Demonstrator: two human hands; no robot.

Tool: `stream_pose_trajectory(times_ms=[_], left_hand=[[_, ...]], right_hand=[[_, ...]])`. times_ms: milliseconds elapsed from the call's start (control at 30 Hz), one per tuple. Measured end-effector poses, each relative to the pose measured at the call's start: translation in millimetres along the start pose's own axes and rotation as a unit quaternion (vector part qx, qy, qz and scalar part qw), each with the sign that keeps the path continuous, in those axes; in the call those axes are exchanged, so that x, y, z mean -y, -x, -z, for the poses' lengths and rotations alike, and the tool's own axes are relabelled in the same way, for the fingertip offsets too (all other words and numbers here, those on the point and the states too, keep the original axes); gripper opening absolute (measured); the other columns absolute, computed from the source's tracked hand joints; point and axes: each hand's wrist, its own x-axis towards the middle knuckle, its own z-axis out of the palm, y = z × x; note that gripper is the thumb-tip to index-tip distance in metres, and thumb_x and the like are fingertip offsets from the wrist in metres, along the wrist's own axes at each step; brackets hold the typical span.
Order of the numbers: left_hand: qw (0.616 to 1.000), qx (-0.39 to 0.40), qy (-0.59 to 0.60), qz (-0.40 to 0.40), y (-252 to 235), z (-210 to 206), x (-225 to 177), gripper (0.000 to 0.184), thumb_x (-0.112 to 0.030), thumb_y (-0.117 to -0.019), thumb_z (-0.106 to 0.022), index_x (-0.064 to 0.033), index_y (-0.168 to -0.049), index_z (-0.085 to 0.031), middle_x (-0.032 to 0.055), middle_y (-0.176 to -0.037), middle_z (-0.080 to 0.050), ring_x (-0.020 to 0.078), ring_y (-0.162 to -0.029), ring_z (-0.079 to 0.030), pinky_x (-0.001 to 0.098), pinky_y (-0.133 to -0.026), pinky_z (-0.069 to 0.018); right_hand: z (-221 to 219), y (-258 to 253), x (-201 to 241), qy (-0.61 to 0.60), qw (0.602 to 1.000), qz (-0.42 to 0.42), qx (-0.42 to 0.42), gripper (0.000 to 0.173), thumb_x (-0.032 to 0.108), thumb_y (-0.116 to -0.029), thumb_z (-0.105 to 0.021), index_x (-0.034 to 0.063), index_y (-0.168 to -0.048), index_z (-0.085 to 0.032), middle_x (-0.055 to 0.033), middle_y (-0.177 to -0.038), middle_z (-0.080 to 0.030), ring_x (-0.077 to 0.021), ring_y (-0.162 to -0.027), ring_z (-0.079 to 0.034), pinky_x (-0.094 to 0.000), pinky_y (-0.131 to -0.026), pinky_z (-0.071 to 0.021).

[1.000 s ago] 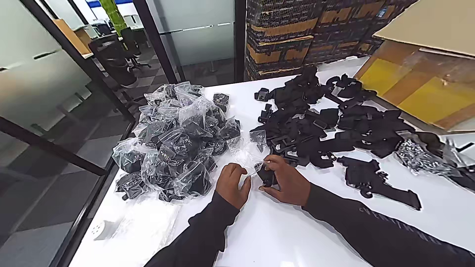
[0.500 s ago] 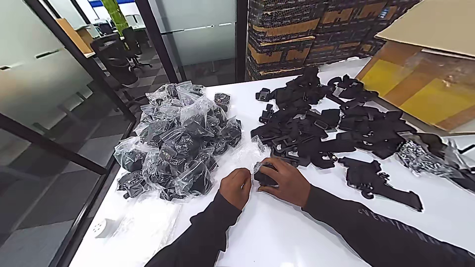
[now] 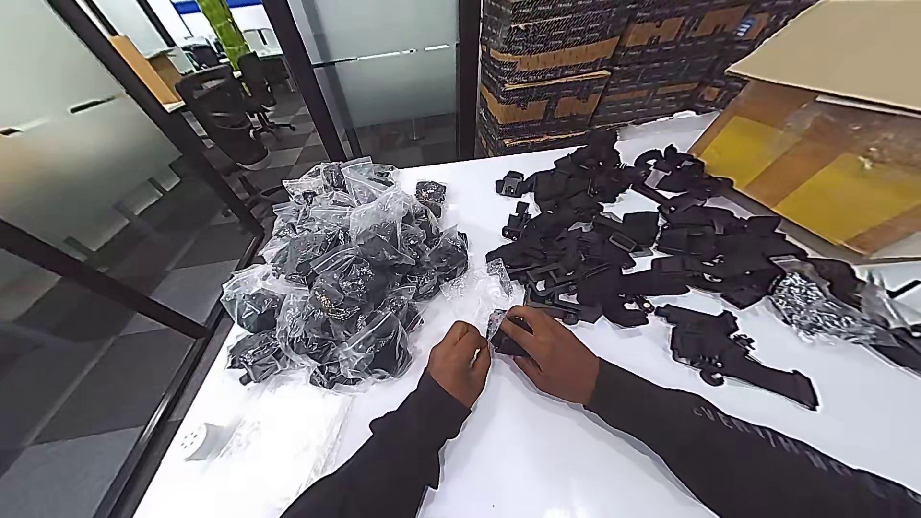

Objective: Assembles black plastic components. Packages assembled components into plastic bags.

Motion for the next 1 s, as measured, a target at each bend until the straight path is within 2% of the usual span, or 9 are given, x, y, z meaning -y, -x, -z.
stream_pose_trajectory(times_ms=[167,300,367,633,767,867,1000], left_hand=[[1.000,-0.009,-0.013,-0.004,-2.1,0.4,1.2,0.003,0.001,-0.0844,-0.068,0.0020,-0.085,-0.070,0.0144,-0.092,-0.069,0.0160,-0.079,-0.071,0.0276,-0.073,-0.0623],[1.000,-0.002,-0.024,0.009,-3.0,-0.4,0.3,0.004,0.002,-0.0839,-0.066,0.0021,-0.086,-0.070,0.0148,-0.092,-0.068,0.0170,-0.076,-0.069,0.0285,-0.071,-0.0617],[0.999,0.013,-0.029,0.022,-2.5,-1.3,-1.7,0.006,0.000,-0.0841,-0.066,0.0020,-0.088,-0.070,0.0152,-0.092,-0.068,0.0172,-0.075,-0.069,0.0289,-0.069,-0.0613],[0.997,0.052,0.065,-0.001,1.6,-8.1,-7.5,0.007,-0.001,-0.0837,-0.068,0.0034,-0.089,-0.068,0.0154,-0.091,-0.067,0.0140,-0.072,-0.068,0.0249,-0.066,-0.0607],[0.996,0.045,0.080,-0.010,1.6,-9.0,-7.2,0.005,-0.001,-0.0845,-0.069,0.0031,-0.088,-0.068,0.0145,-0.089,-0.067,0.0127,-0.072,-0.068,0.0234,-0.066,-0.0603],[0.995,0.040,0.094,-0.009,1.5,-8.9,-6.8,0.006,0.000,-0.0832,-0.070,0.0038,-0.087,-0.067,0.0146,-0.089,-0.068,0.0131,-0.073,-0.068,0.0246,-0.067,-0.0611],[0.996,0.027,0.090,-0.007,2.8,-9.5,-4.8,0.006,0.002,-0.0811,-0.069,0.0033,-0.087,-0.068,0.0137,-0.088,-0.069,0.0139,-0.073,-0.069,0.0263,-0.068,-0.0616]], right_hand=[[-2.5,1.3,0.0,-0.050,0.998,-0.011,-0.025,0.050,0.024,-0.0927,-0.062,0.0077,-0.139,-0.060,-0.0200,-0.129,-0.059,-0.0316,-0.113,-0.063,-0.0418,-0.094,-0.0561],[-4.7,1.7,1.5,-0.090,0.995,-0.030,-0.032,0.054,0.026,-0.0966,-0.058,0.0077,-0.147,-0.054,-0.0224,-0.128,-0.055,-0.0265,-0.100,-0.064,-0.0363,-0.085,-0.0577],[-5.5,1.5,1.5,-0.090,0.995,-0.032,-0.029,0.056,0.025,-0.0963,-0.058,0.0077,-0.149,-0.051,-0.0236,-0.129,-0.053,-0.0254,-0.098,-0.063,-0.0346,-0.083,-0.0577],[-7.3,1.7,5.8,-0.074,0.995,-0.065,-0.020,0.059,0.027,-0.0972,-0.057,0.0044,-0.151,-0.048,-0.0243,-0.129,-0.051,-0.0251,-0.095,-0.063,-0.0344,-0.078,-0.0582],[-8.1,1.3,9.1,-0.060,0.995,-0.080,-0.017,0.059,0.030,-0.0975,-0.055,0.0040,-0.150,-0.049,-0.0237,-0.130,-0.052,-0.0270,-0.102,-0.063,-0.0352,-0.081,-0.0585],[-5.7,0.8,11.8,-0.058,0.995,-0.082,0.004,0.064,0.038,-0.0990,-0.048,0.0003,-0.151,-0.046,-0.0253,-0.133,-0.051,-0.0292,-0.104,-0.063,-0.0380,-0.084,-0.0577],[-5.4,0.7,12.5,-0.070,0.995,-0.067,0.024,0.062,0.034,-0.0991,-0.043,-0.0013,-0.150,-0.045,-0.0250,-0.133,-0.049,-0.0294,-0.104,-0.061,-0.0379,-0.088,-0.0558]])
